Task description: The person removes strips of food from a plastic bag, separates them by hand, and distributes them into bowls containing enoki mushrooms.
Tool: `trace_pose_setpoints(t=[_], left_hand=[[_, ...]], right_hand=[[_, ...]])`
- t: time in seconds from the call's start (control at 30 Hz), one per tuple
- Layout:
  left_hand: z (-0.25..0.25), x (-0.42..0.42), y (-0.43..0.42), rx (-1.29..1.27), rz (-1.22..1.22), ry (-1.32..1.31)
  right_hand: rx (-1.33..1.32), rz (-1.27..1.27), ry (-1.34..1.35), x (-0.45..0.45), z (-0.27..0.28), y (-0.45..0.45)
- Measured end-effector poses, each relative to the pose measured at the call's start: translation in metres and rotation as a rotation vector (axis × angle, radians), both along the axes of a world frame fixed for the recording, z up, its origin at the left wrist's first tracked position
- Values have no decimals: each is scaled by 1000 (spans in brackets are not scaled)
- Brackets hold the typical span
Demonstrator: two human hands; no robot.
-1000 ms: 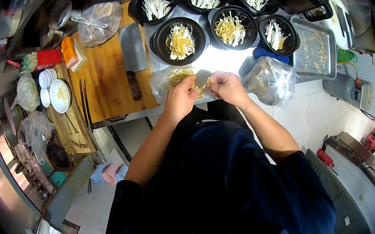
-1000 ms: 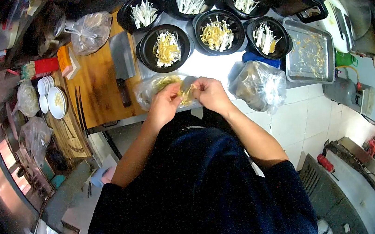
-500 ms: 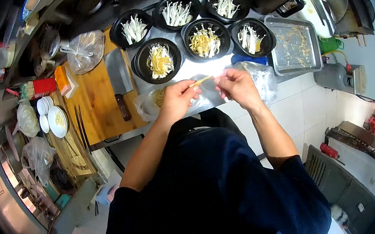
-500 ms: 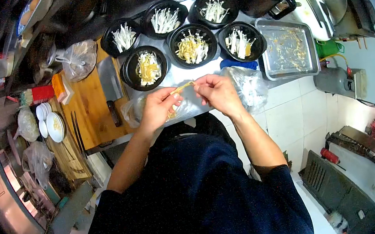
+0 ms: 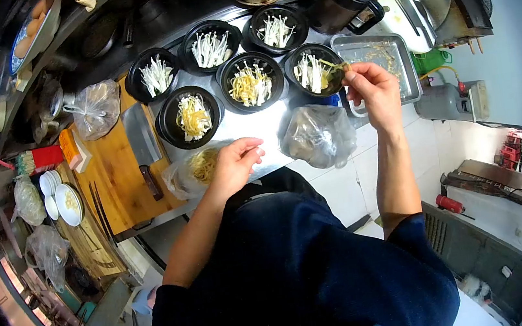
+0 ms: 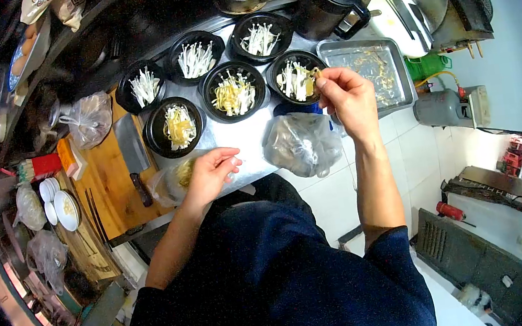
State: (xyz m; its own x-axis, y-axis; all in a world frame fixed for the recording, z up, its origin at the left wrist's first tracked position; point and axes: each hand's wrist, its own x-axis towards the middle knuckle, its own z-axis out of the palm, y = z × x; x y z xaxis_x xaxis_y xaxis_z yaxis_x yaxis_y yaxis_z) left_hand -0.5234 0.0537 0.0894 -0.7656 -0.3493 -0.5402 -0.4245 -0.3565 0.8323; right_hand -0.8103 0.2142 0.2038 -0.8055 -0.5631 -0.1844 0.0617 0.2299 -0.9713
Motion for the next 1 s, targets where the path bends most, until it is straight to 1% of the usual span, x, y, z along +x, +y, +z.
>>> trace_pose_setpoints(t=[0.07, 0.1, 0.17, 0.2, 0.27, 0.3, 0.33, 0.37, 0.43, 0.5, 0.57, 0.67, 0.7, 0.73, 0.8, 0.87, 0.9, 0.97, 1.0], left_hand=[[-9, 15, 0, -1, 13, -16], [-15, 24, -1, -26, 18, -54], [-26, 44, -3, -87, 21, -124], [-32, 56, -5, -83, 20, -130], [-41, 78, -7, -291, -39, -217], [-34, 83, -8, -290, -30, -228], [-25, 88, -9, -292, -12, -267], [-20, 92, -10, -294, 4, -303], [-20, 101, -13, -269, 32, -332], [-22, 107, -18, -242, 47, -344], [-24, 110, -19, -330, 21, -338], [-18, 109, -19, -328, 31, -337], [-18, 110, -20, -330, 29, -334], [-19, 111, -20, -351, 16, -313], [-19, 114, -17, -371, 5, -293], [-17, 115, -15, -336, 21, -313], [-17, 118, -14, -335, 23, -315], [-18, 124, -13, -347, 40, -331], [-20, 127, -11, -340, 43, -331]], right_hand=[[30, -1, 13, -16, -12, -4], [89, 21, 22, -25, -24, -7], [201, 74, -3, -43, -57, -9], [204, 75, -10, -50, -74, -8], [529, 231, 253, -57, -104, -8], [549, 253, 486, -52, -107, -9], [547, 266, 480, -47, -109, -10], [598, 256, 457, -43, -109, -10], [651, 252, 434, -36, -110, -16], [686, 189, 540, -34, -112, -17], [738, 124, 634, -43, -112, -13], [689, 120, 628, -58, -122, -26], [615, 188, 688, -71, -145, -28], [613, 189, 689, -76, -153, -38], [703, 226, 238, -88, -173, -59], [575, 234, 278, -110, -223, -63], [617, 203, 318, -110, -229, -66], [637, 169, 407, -88, -198, -67], [643, 174, 408, -75, -172, -62]])
